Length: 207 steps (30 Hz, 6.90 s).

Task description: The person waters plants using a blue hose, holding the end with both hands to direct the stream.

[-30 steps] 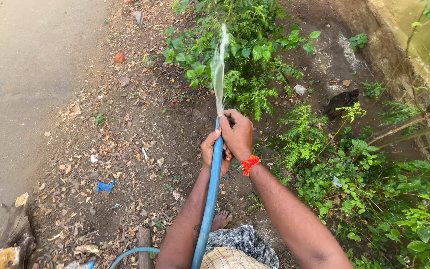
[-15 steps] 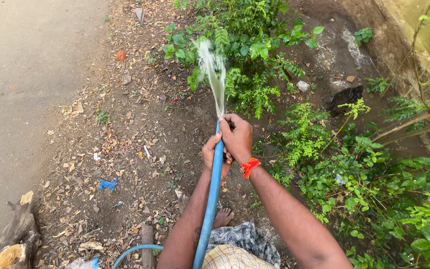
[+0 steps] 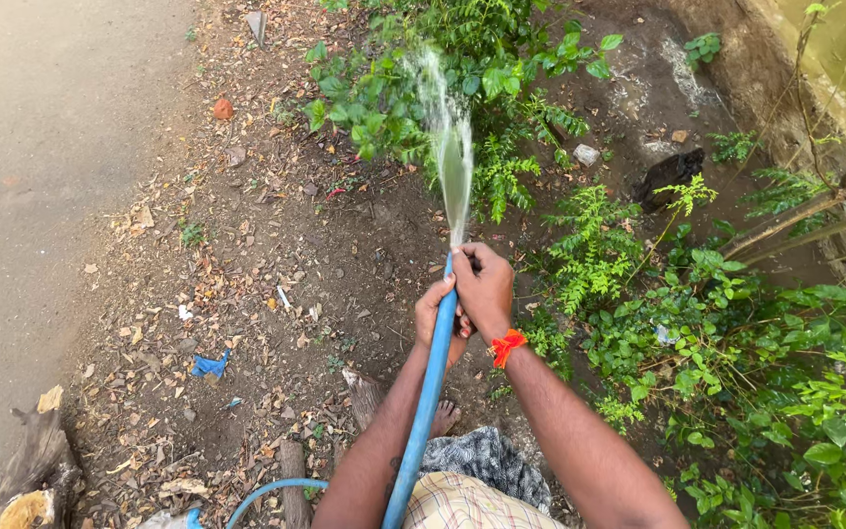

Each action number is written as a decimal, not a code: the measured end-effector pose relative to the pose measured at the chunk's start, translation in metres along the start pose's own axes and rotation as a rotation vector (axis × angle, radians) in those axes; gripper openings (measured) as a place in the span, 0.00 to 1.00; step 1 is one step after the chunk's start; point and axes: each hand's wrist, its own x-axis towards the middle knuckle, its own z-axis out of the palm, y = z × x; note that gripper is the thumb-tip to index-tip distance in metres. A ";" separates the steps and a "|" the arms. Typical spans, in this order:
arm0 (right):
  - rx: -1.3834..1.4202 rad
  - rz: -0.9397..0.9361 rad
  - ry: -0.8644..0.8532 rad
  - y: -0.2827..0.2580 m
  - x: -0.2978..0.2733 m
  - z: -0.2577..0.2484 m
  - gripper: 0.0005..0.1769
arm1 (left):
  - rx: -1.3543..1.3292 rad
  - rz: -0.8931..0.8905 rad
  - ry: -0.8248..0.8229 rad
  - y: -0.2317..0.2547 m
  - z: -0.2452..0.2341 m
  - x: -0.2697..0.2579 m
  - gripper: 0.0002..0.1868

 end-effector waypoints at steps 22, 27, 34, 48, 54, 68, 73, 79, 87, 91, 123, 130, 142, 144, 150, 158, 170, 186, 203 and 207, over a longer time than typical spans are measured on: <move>0.018 0.016 0.026 0.001 -0.008 -0.010 0.12 | 0.035 -0.008 0.047 -0.009 0.005 -0.006 0.19; 0.019 0.063 0.008 -0.016 -0.009 -0.012 0.11 | 0.048 0.032 0.053 -0.005 0.008 -0.008 0.19; 0.031 -0.020 0.022 -0.018 -0.003 -0.008 0.11 | 0.037 0.027 0.005 0.001 0.006 -0.003 0.20; 0.051 -0.093 0.040 -0.029 0.014 -0.006 0.10 | 0.038 0.105 -0.073 0.017 0.017 0.009 0.16; 0.083 -0.174 0.031 -0.040 0.036 -0.007 0.10 | 0.044 0.142 -0.059 0.029 0.037 0.025 0.18; 0.088 -0.218 -0.019 -0.066 0.049 0.000 0.10 | 0.059 0.194 -0.070 0.054 0.053 0.026 0.17; 0.095 -0.246 -0.030 -0.065 0.051 0.009 0.10 | 0.042 0.205 -0.093 0.060 0.046 0.026 0.19; 0.085 -0.240 -0.035 -0.062 0.050 0.016 0.10 | 0.041 0.230 -0.130 0.065 0.042 0.022 0.18; 0.057 -0.187 -0.040 -0.064 0.046 0.023 0.10 | 0.006 0.226 -0.113 0.071 0.043 0.012 0.17; 0.049 -0.204 -0.045 -0.065 0.045 0.027 0.11 | 0.011 0.243 -0.103 0.074 0.039 0.010 0.18; -0.001 0.180 0.229 0.105 -0.004 -0.028 0.12 | 0.207 -0.213 0.086 -0.066 -0.043 0.051 0.23; 0.055 0.297 0.240 0.128 -0.023 -0.036 0.12 | 0.267 -0.267 0.071 -0.089 -0.060 0.046 0.24; 0.110 0.389 0.078 0.153 -0.052 0.012 0.11 | 0.211 -0.273 0.235 -0.070 -0.113 0.016 0.21; 0.135 0.400 0.048 0.151 -0.053 0.017 0.11 | 0.212 -0.224 0.247 -0.065 -0.117 0.014 0.22; 0.159 0.377 0.082 0.161 -0.054 0.008 0.11 | 0.225 -0.253 0.223 -0.077 -0.118 0.019 0.21; 0.041 0.398 0.231 0.178 -0.066 -0.036 0.11 | 0.392 -0.363 0.160 -0.122 -0.113 0.031 0.24; 0.021 0.363 0.325 0.163 -0.064 -0.085 0.11 | 0.317 -0.425 0.063 -0.156 -0.074 0.033 0.25; 0.085 0.369 0.324 0.153 -0.071 -0.107 0.11 | 0.321 -0.477 0.019 -0.171 -0.059 0.029 0.26; 0.099 0.334 0.347 0.129 -0.065 -0.121 0.11 | 0.266 -0.436 0.031 -0.166 -0.020 0.018 0.21; 0.025 0.276 0.353 0.124 -0.061 -0.126 0.11 | 0.280 -0.390 -0.009 -0.164 -0.008 0.018 0.20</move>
